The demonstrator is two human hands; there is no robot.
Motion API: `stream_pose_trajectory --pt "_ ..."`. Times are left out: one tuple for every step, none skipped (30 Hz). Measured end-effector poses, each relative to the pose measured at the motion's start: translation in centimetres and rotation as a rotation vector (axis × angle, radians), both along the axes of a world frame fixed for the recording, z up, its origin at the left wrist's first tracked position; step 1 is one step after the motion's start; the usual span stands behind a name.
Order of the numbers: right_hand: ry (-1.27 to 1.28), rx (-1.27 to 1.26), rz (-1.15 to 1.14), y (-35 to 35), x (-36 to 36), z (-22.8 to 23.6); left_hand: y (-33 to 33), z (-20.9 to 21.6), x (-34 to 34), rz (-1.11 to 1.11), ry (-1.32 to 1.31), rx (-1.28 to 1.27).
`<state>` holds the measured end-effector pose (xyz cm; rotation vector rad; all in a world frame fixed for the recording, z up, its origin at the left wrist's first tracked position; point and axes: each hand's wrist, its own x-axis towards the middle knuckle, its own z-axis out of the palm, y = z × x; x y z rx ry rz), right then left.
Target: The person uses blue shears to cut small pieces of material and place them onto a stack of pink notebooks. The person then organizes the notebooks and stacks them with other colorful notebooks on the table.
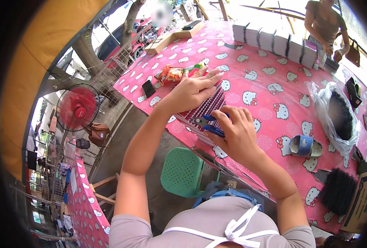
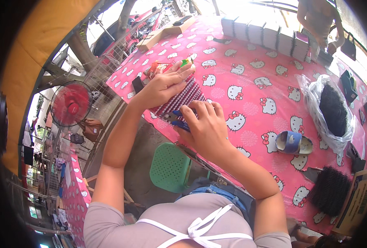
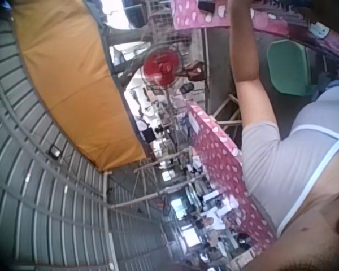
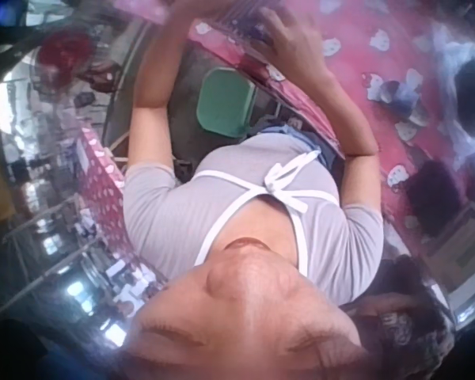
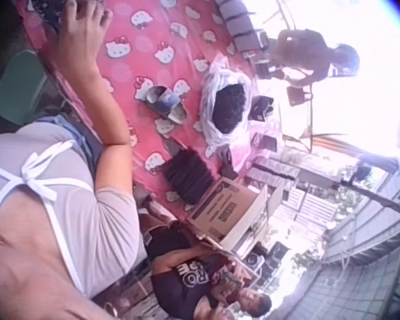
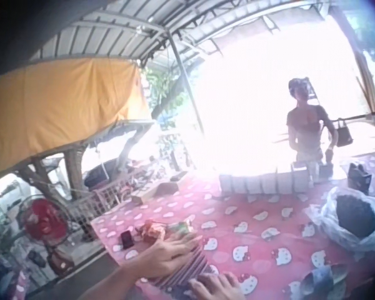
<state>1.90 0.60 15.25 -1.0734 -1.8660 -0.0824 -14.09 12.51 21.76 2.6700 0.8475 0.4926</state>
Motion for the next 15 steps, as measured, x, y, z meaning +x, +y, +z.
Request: stream_pose_trajectory --pt "-0.013 0.033 -0.02 0.0 -0.4 0.3 -0.1 0.1 -0.1 0.005 0.0 0.004" --pt "-0.032 0.034 -0.037 0.0 -0.8 0.4 -0.3 0.1 -0.1 0.012 -0.016 -0.017" --pt "-0.048 0.035 -0.055 0.0 -1.1 0.6 -0.4 0.2 -0.1 0.027 0.011 -0.001" --pt "-0.065 0.037 -0.073 -0.1 -1.3 0.8 -0.6 0.3 0.0 0.043 0.039 0.015" --pt "0.054 -0.181 0.073 0.1 -1.1 1.1 -0.7 0.4 0.0 0.059 0.066 0.032" --pt "0.172 -0.398 0.215 0.6 -0.3 1.4 -0.7 0.3 0.1 0.071 0.088 0.047" --pt "0.294 -0.615 0.355 1.1 0.6 1.5 -0.7 0.2 0.4 0.081 0.109 0.062" --pt "0.407 -0.925 0.486 2.4 1.5 0.6 -0.8 0.1 0.6 0.09 0.13 0.077" --pt "0.54 -1.125 0.549 2.6 1.5 1.1 -0.9 0.1 0.6 0.081 0.143 0.122" --pt "0.677 -1.324 0.609 2.5 1.5 1.9 -1.1 0.1 0.6 0.071 0.154 0.167" --pt "0.818 -1.521 0.665 2.5 1.4 2.3 -1.2 0.1 0.6 0.06 0.164 0.212" --pt "0.687 -1.333 0.618 2.6 0.9 0.7 -1.2 0.3 0.5 0.044 0.13 0.194" --pt "0.444 -1.023 0.52 2.0 0.4 -0.6 -0.9 0.1 0.1 0.017 0.095 0.172" --pt "0.347 -0.688 0.424 1.1 0.4 -1.2 -0.4 -0.4 -0.2 -0.009 0.06 0.149" --pt "0.246 -0.352 0.322 0.3 0.5 -0.9 -0.2 -0.5 -0.3 -0.036 0.023 0.13"
